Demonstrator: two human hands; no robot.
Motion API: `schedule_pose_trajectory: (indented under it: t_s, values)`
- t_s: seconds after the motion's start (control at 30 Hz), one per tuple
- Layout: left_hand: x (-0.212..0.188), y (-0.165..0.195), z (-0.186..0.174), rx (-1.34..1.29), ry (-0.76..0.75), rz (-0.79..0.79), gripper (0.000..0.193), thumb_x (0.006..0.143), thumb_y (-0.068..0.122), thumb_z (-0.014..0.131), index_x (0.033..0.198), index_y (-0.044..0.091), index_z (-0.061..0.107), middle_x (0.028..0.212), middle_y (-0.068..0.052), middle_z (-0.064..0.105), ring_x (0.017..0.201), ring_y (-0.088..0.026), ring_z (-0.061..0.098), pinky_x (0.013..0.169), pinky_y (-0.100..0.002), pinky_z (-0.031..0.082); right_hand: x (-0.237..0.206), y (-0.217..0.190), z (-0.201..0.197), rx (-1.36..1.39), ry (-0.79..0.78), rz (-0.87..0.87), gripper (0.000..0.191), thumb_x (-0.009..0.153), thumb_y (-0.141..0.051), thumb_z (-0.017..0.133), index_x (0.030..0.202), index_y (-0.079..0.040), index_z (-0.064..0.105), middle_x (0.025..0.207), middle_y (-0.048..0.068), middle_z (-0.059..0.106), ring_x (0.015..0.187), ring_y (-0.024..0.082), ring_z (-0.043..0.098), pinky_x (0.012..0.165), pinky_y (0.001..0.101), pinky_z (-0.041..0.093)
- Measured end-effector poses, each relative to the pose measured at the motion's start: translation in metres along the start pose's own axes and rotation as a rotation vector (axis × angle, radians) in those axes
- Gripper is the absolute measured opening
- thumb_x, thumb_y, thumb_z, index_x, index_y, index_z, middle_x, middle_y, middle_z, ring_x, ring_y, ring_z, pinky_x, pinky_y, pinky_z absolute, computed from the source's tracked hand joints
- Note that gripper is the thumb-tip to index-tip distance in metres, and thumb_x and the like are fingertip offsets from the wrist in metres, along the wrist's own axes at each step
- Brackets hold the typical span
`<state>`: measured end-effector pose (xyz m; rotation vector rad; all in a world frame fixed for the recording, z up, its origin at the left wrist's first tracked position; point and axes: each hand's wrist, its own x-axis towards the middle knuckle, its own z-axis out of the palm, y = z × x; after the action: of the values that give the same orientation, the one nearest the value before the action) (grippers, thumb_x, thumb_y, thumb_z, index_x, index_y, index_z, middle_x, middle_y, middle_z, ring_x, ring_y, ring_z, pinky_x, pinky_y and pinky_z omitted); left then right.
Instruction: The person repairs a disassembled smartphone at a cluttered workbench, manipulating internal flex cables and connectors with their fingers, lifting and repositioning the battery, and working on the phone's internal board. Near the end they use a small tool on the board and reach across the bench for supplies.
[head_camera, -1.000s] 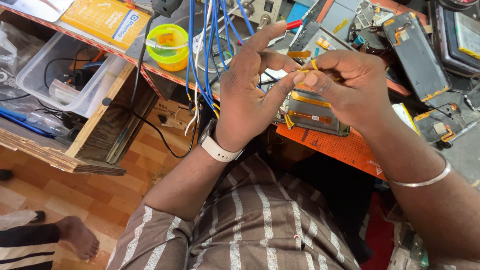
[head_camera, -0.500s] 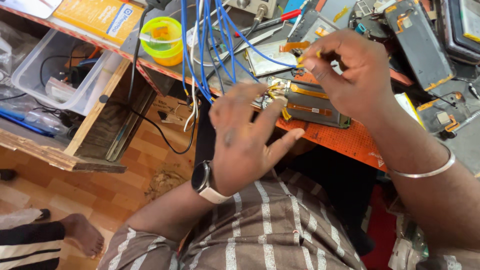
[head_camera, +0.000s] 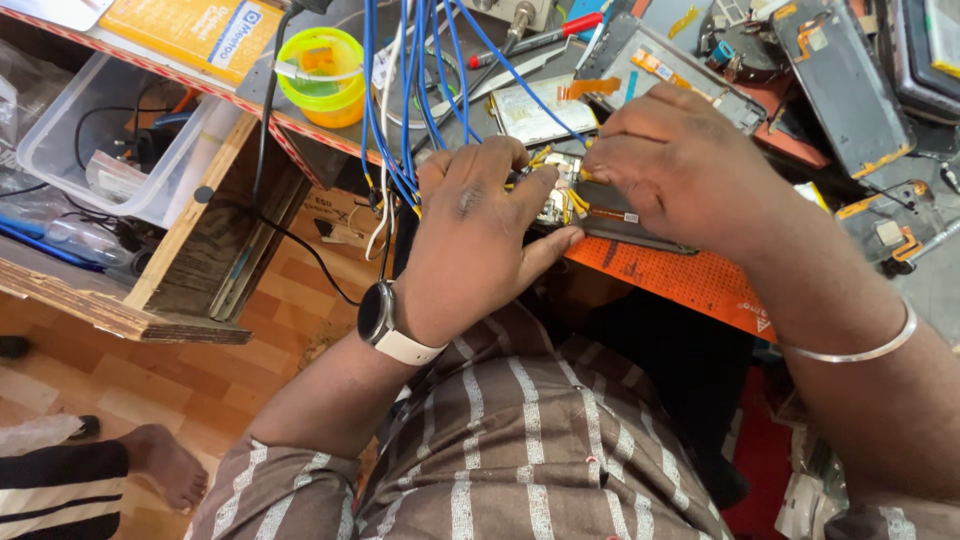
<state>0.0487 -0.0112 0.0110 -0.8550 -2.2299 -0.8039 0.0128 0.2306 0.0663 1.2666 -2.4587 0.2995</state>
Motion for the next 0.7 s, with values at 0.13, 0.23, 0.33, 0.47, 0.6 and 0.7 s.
schedule_pose_trajectory:
  t_s: [0.13,0.23,0.33,0.47,0.6,0.7]
  values:
    - [-0.0002,-0.0008,0.0041,-0.03,0.028,-0.013,0.052,0.078,0.041,0.088,0.116,0.009,0.074,0.114,-0.012,0.059,0.106,-0.031,0.056,0.094,-0.048,0.035,0.0021,-0.0008,-0.0002,0.052,-0.031,0.004,0.016,0.086,-0.004,0.072,0.102,-0.006,0.073,0.101,0.008,0.069,0.097,0.031,0.064,0.084,0.0422,0.054]
    - [-0.0023,0.0002,0.0061,-0.045,0.047,-0.026,0.052,0.077,0.041,0.088,0.116,0.009,0.075,0.113,-0.01,0.059,0.107,-0.031,0.056,0.095,-0.047,0.036,0.0007,-0.0013,-0.0012,0.067,-0.049,0.014,0.017,0.084,-0.005,0.074,0.101,-0.006,0.073,0.099,0.008,0.069,0.095,0.031,0.065,0.083,0.0422,0.054]
    - [-0.0038,-0.0002,0.0078,-0.056,0.06,-0.026,0.052,0.078,0.041,0.089,0.117,0.008,0.075,0.112,-0.009,0.059,0.107,-0.03,0.056,0.096,-0.047,0.036,-0.0012,-0.0017,-0.0008,0.092,-0.039,0.039,0.017,0.085,-0.006,0.075,0.102,-0.006,0.073,0.099,0.008,0.069,0.094,0.031,0.066,0.083,0.0416,0.055]
    - [-0.0044,-0.0016,0.009,-0.064,0.072,-0.018,0.052,0.079,0.04,0.089,0.117,0.008,0.075,0.112,-0.009,0.058,0.107,-0.03,0.056,0.097,-0.046,0.036,-0.0008,-0.0012,0.0009,0.111,-0.029,0.047,0.017,0.086,-0.006,0.077,0.102,-0.006,0.073,0.099,0.008,0.069,0.092,0.031,0.066,0.08,0.0412,0.054]
    - [-0.0044,-0.0007,0.0087,-0.066,0.071,-0.023,0.053,0.078,0.04,0.089,0.117,0.008,0.075,0.112,-0.009,0.058,0.105,-0.03,0.055,0.095,-0.046,0.036,-0.0004,-0.0026,0.003,0.101,-0.035,0.059,0.016,0.087,-0.005,0.076,0.103,-0.006,0.074,0.096,0.007,0.068,0.091,0.03,0.066,0.079,0.0415,0.054]
    - [-0.0041,-0.0003,0.008,-0.057,0.069,-0.025,0.053,0.079,0.04,0.089,0.117,0.008,0.074,0.111,-0.009,0.058,0.105,-0.03,0.055,0.095,-0.046,0.035,-0.0005,-0.0023,0.0032,0.087,-0.027,0.057,0.016,0.088,-0.004,0.075,0.104,-0.007,0.074,0.096,0.007,0.068,0.092,0.03,0.066,0.08,0.0413,0.054]
